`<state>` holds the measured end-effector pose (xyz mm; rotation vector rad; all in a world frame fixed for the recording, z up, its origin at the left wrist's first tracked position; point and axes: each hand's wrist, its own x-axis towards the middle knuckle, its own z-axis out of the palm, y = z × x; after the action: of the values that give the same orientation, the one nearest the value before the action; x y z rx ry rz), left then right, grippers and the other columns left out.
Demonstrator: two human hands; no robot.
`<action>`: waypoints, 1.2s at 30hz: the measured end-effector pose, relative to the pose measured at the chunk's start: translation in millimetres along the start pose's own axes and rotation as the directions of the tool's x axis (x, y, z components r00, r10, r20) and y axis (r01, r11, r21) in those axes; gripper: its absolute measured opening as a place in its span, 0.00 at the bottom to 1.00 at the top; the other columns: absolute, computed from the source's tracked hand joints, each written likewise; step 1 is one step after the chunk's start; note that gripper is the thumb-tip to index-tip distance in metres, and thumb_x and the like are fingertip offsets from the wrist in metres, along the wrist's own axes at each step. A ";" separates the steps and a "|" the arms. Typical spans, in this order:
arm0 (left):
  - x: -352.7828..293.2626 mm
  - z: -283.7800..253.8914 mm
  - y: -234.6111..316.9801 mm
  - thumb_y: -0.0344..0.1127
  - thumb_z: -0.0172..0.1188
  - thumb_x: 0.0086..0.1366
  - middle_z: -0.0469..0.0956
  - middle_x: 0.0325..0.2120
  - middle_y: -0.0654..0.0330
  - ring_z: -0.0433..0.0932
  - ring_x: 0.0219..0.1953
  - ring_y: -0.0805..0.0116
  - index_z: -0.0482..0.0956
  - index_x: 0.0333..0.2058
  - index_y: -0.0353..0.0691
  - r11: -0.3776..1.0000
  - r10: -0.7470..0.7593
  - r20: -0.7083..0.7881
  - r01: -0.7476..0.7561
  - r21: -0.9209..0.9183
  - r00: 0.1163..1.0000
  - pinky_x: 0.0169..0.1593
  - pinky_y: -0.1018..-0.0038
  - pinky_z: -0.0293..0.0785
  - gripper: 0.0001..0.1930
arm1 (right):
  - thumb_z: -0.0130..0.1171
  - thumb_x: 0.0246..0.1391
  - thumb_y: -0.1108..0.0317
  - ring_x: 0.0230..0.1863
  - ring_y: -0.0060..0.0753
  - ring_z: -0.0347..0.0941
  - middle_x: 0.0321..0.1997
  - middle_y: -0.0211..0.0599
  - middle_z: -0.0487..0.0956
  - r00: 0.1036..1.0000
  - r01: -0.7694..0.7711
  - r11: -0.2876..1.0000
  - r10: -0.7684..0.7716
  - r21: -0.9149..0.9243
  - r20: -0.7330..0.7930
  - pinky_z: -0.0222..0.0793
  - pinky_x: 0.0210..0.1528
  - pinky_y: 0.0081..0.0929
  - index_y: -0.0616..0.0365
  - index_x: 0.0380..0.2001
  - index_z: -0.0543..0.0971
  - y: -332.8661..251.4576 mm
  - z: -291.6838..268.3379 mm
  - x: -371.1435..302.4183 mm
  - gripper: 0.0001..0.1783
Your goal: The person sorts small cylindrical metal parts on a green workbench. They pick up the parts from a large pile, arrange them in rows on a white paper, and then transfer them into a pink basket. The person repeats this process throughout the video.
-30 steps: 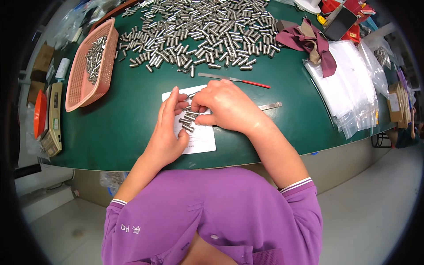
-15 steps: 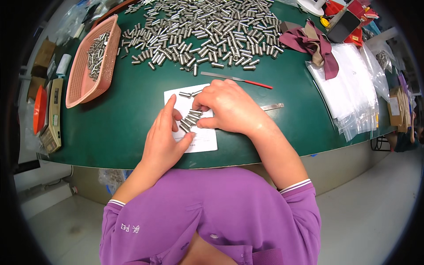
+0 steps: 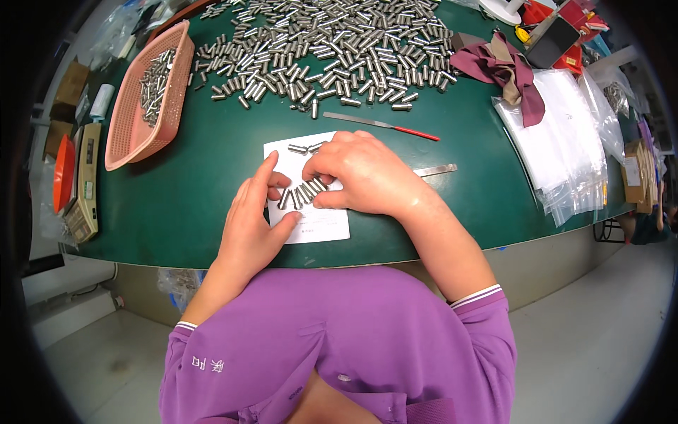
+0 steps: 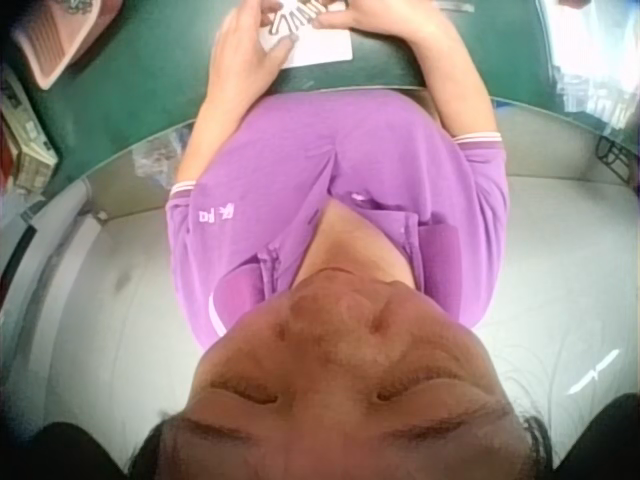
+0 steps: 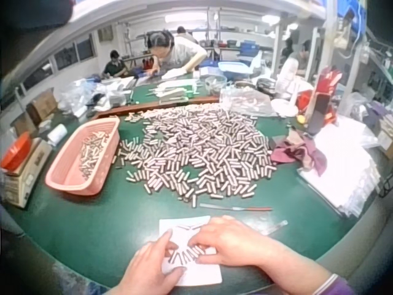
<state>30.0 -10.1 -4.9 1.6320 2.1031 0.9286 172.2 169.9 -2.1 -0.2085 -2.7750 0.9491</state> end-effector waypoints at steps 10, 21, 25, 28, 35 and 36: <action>-2.3 -3.6 -0.7 0.22 0.68 0.51 0.74 0.41 0.57 0.74 0.38 0.67 0.55 0.68 0.35 0.997 -0.071 0.011 0.071 -0.039 0.997 0.45 0.72 0.73 0.45 | 0.71 0.40 0.64 0.42 0.35 0.74 0.30 0.23 0.79 1.000 -0.009 0.997 0.007 0.080 0.019 0.66 0.50 0.36 0.49 0.42 0.80 -1.5 2.1 0.9 0.22; -10.4 -6.9 -6.3 0.16 0.55 0.53 0.73 0.46 0.55 0.74 0.41 0.67 0.50 0.69 0.35 0.990 -0.095 -0.018 0.092 -0.102 0.995 0.47 0.73 0.71 0.44 | 0.67 0.43 0.66 0.41 0.33 0.75 0.30 0.22 0.81 0.999 -0.007 0.985 0.000 0.173 0.037 0.67 0.50 0.35 0.49 0.43 0.79 -1.8 3.7 1.1 0.20; -9.9 -6.3 -7.2 0.15 0.54 0.53 0.73 0.46 0.55 0.74 0.41 0.67 0.50 0.69 0.35 0.991 -0.077 -0.018 0.075 -0.109 0.997 0.47 0.72 0.71 0.43 | 0.63 0.45 0.69 0.37 0.34 0.76 0.30 0.24 0.81 1.000 0.012 0.985 -0.013 0.171 0.006 0.69 0.47 0.35 0.49 0.41 0.79 -0.9 3.4 1.4 0.17; -10.1 -4.5 -5.9 0.16 0.55 0.53 0.73 0.46 0.55 0.74 0.41 0.67 0.50 0.69 0.35 0.992 -0.064 -0.018 0.061 -0.111 0.998 0.47 0.72 0.71 0.43 | 0.60 0.46 0.71 0.34 0.36 0.77 0.29 0.28 0.81 0.999 0.021 0.983 -0.015 0.180 -0.031 0.70 0.43 0.36 0.50 0.40 0.79 0.5 4.1 1.8 0.14; -7.8 -2.6 -3.9 0.17 0.59 0.53 0.72 0.46 0.54 0.74 0.40 0.66 0.53 0.68 0.35 0.993 -0.042 -0.006 0.041 -0.108 0.999 0.46 0.71 0.72 0.43 | 0.57 0.49 0.72 0.31 0.38 0.78 0.30 0.35 0.81 0.996 0.017 0.985 -0.002 0.170 -0.091 0.72 0.40 0.38 0.53 0.39 0.79 -2.0 3.6 2.3 0.12; -7.1 -2.4 -2.7 0.19 0.61 0.53 0.72 0.46 0.54 0.74 0.40 0.66 0.55 0.67 0.34 0.994 -0.043 -0.005 0.043 -0.100 0.999 0.46 0.71 0.72 0.42 | 0.56 0.49 0.72 0.31 0.38 0.78 0.30 0.35 0.81 0.996 0.013 0.986 0.002 0.168 -0.090 0.72 0.40 0.38 0.53 0.39 0.79 -2.0 3.5 2.1 0.12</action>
<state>28.6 -18.0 -5.9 1.5306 2.0538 1.0100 169.2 166.7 -3.3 -0.2108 -2.5969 1.1366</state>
